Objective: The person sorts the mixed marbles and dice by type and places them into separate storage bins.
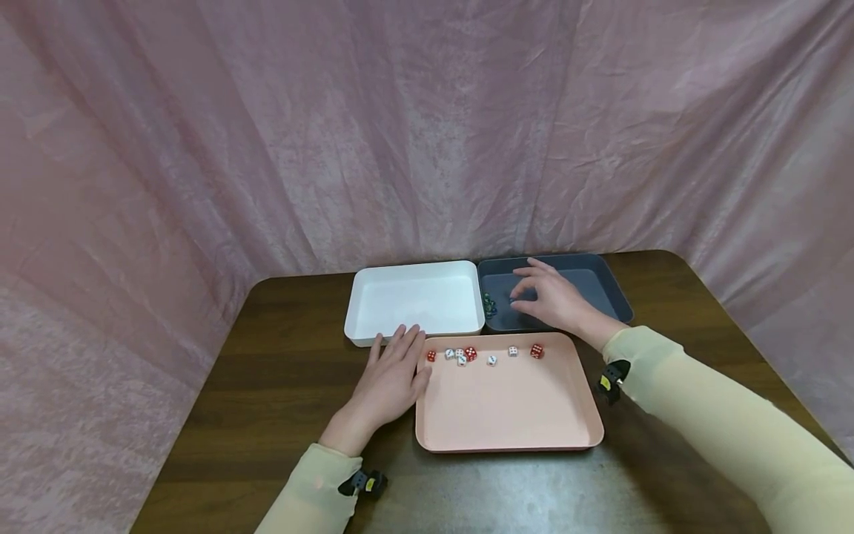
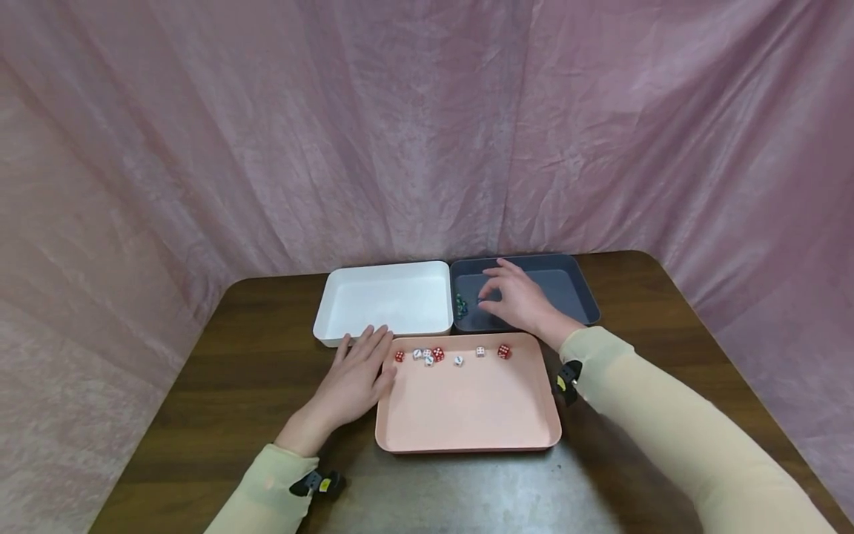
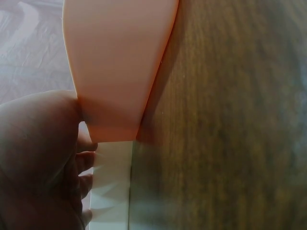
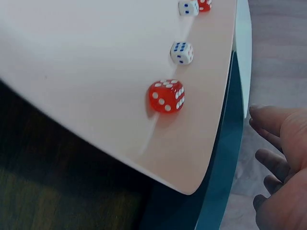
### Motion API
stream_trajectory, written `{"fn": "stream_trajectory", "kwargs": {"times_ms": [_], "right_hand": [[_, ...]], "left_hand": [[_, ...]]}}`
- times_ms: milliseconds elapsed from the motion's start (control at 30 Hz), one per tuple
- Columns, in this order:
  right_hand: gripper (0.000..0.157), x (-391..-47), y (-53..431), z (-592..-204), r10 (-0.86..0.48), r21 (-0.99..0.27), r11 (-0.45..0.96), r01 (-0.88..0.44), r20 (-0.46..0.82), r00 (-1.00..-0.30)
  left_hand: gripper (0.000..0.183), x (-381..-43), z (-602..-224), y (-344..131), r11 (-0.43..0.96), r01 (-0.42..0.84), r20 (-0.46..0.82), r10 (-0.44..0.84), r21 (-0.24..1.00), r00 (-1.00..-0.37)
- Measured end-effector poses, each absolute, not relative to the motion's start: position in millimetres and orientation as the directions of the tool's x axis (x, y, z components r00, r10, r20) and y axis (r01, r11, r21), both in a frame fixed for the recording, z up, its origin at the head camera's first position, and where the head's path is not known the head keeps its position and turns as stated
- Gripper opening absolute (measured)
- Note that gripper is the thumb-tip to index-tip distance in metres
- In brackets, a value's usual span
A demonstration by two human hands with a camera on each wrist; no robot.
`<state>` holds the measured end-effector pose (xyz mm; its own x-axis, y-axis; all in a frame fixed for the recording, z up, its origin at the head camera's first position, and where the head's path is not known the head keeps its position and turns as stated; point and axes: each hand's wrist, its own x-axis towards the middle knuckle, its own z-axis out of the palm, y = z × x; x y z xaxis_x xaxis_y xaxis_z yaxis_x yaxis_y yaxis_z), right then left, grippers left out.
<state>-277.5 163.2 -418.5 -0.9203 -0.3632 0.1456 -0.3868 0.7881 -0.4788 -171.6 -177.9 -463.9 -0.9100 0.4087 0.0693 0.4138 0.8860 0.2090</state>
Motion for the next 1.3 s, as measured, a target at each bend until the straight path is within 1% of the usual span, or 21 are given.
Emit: {"fn": "stream_trajectory", "kwargs": {"times_ms": [400,633,867,1033,1300], "right_hand": [[0.011,-288.9,159.6,-428.4,-0.352,-0.41,0.834,-0.369,0.119,-0.928],[0.012,-294.3,156.8,-433.6,-0.366,-0.374,0.851,-0.37,0.083,-0.927],[0.012,-297.6,153.5,-433.5,-0.379,-0.347,0.858,-0.378,0.069,-0.923],[0.009,-299.8,151.1,-433.2,-0.382,-0.324,0.867,-0.379,0.058,-0.922],[0.01,-303.5,147.9,-433.9,-0.387,-0.287,0.879,-0.38,0.036,-0.921]], "left_hand": [[0.066,-170.4,-462.4,-176.0,0.884,0.419,0.071,0.414,0.206,-0.908],[0.066,-169.5,-463.5,-176.1,0.885,0.419,0.071,0.414,0.201,-0.908],[0.066,-169.6,-464.7,-177.1,0.886,0.421,0.076,0.414,0.192,-0.907],[0.066,-169.3,-464.8,-176.5,0.886,0.418,0.069,0.413,0.201,-0.908],[0.066,-168.2,-463.1,-175.2,0.883,0.417,0.068,0.412,0.214,-0.908]]}}
